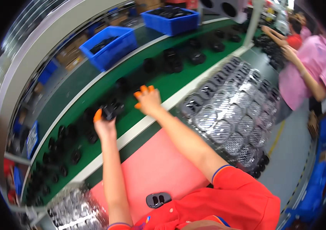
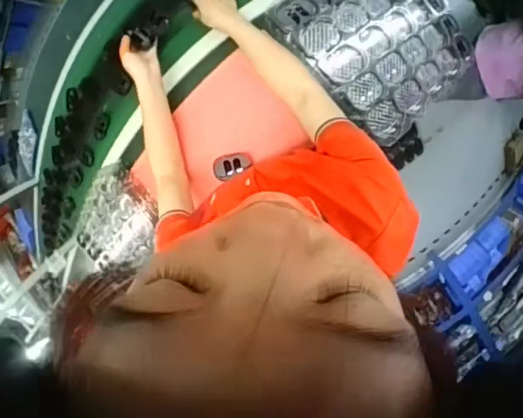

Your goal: Assembling electronic game controller components by attaching thumbstick caps to joystick housings on a production conveyor belt.

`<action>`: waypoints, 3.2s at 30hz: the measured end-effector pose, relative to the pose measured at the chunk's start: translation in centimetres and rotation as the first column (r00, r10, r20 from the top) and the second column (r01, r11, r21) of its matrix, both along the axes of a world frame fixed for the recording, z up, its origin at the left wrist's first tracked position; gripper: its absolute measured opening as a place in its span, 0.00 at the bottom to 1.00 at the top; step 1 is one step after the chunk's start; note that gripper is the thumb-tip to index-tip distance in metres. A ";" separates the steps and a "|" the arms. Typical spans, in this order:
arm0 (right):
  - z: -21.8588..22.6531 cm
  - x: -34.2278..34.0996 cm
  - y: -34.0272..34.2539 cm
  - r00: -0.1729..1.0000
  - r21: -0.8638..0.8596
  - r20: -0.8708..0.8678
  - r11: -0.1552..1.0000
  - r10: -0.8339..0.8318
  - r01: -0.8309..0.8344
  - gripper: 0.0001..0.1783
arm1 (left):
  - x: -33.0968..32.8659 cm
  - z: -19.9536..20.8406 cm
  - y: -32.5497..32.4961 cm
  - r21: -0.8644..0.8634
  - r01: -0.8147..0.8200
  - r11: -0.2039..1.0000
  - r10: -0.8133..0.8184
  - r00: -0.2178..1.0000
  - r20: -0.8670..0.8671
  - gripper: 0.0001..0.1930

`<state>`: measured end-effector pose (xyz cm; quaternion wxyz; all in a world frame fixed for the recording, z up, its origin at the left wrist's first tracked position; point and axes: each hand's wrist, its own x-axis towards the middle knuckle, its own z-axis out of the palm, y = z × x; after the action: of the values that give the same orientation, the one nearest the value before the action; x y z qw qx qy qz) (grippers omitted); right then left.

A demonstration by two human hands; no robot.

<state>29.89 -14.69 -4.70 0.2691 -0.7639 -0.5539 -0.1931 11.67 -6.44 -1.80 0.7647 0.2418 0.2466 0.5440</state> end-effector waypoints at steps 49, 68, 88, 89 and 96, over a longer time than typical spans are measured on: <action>6.3 16.8 -25.5 0.931 0.004 -0.310 0.980 0.193 -0.201 0.18 | 16.1 3.7 -19.8 0.559 0.726 0.400 0.235 0.509 -0.828 0.09; 8.1 9.3 -12.2 0.889 0.203 -0.119 0.887 0.442 -0.414 0.10 | -5.2 16.5 -5.8 0.522 0.835 0.174 0.559 0.353 -0.750 0.12; -0.8 -12.0 2.6 0.769 -0.005 -0.313 0.808 0.558 -0.589 0.10 | -68.4 10.4 -25.9 0.396 -0.355 0.847 0.108 -0.615 -0.781 0.20; -0.8 -11.7 2.8 0.775 -0.010 -0.309 0.813 0.552 -0.582 0.10 | -68.3 9.0 -25.9 0.386 -0.417 0.823 -0.026 -0.706 -0.708 0.23; 0.8 -11.5 2.3 0.798 0.085 -0.345 0.863 0.494 -0.498 0.33 | -67.6 6.8 -30.4 0.211 -0.492 0.844 -0.323 -0.783 -0.532 0.36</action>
<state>18.38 -12.34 -3.86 0.4018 -0.6157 -0.6772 0.0282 -55.95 -36.84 4.95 -0.0814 0.3540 0.9316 -0.0135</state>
